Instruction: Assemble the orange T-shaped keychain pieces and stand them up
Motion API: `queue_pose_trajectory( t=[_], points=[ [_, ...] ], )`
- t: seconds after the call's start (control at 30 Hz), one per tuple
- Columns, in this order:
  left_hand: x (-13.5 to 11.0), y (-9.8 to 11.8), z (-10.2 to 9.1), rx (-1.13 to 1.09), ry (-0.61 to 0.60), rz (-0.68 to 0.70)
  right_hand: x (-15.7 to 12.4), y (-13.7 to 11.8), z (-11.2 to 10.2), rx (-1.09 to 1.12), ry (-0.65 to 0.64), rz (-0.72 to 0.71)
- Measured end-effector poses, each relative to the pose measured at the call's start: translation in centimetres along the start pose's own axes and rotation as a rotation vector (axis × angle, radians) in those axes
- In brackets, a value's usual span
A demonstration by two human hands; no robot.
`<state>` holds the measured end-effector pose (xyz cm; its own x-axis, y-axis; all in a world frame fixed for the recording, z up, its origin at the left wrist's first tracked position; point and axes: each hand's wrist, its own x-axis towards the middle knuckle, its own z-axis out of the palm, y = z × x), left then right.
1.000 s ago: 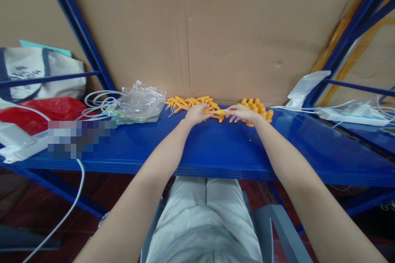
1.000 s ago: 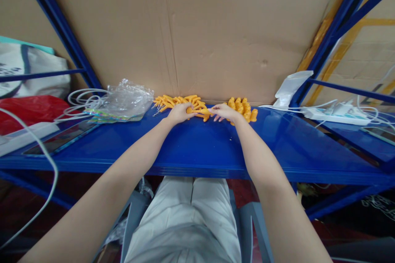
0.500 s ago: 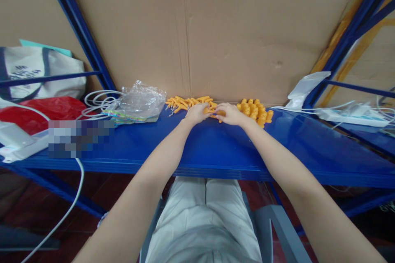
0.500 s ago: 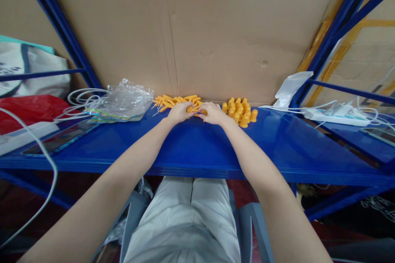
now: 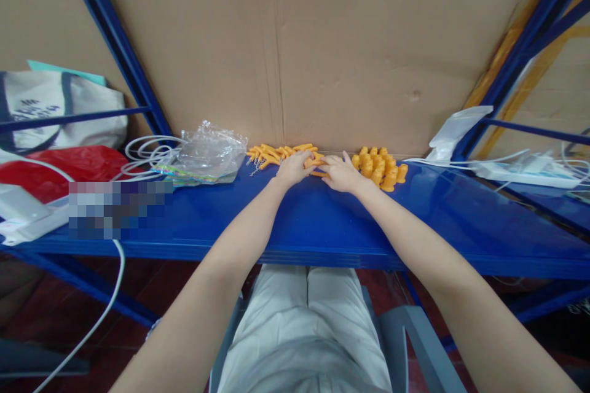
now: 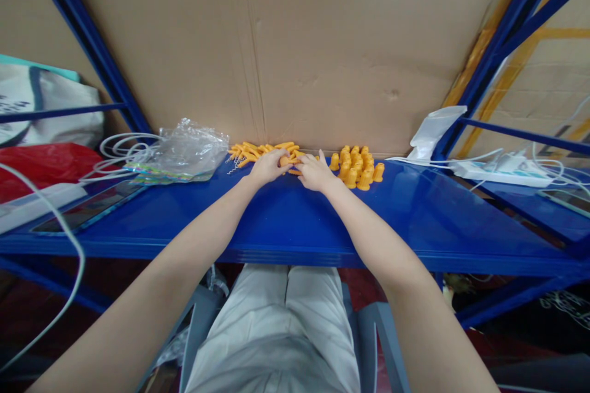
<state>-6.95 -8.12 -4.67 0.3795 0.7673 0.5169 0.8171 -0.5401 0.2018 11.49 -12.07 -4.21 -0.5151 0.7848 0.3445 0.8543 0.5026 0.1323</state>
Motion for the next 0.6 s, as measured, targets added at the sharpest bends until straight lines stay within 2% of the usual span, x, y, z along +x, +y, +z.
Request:
queue_pose_trajectory(
  t=[0.17, 0.3, 0.47, 0.6],
  points=[
    [-0.2, 0.4, 0.1, -0.06, 0.047, 0.011, 0.0, 0.2, -0.3, -0.074, 0.107, 0.062],
    [-0.3, 1.1, -0.2, -0.075, 0.021, -0.019, 0.0, 1.4, -0.9, -0.051, 0.217, 0.229],
    [-0.3, 1.6, -0.4, -0.048, -0.027, -0.015, 0.2, 4.0, -0.9, 0.191, 0.339, 0.473],
    [-0.3, 1.6, -0.3, -0.056, -0.05, -0.011, 0.4, 6.0, -0.4, 0.377, 0.467, 0.572]
  ],
)
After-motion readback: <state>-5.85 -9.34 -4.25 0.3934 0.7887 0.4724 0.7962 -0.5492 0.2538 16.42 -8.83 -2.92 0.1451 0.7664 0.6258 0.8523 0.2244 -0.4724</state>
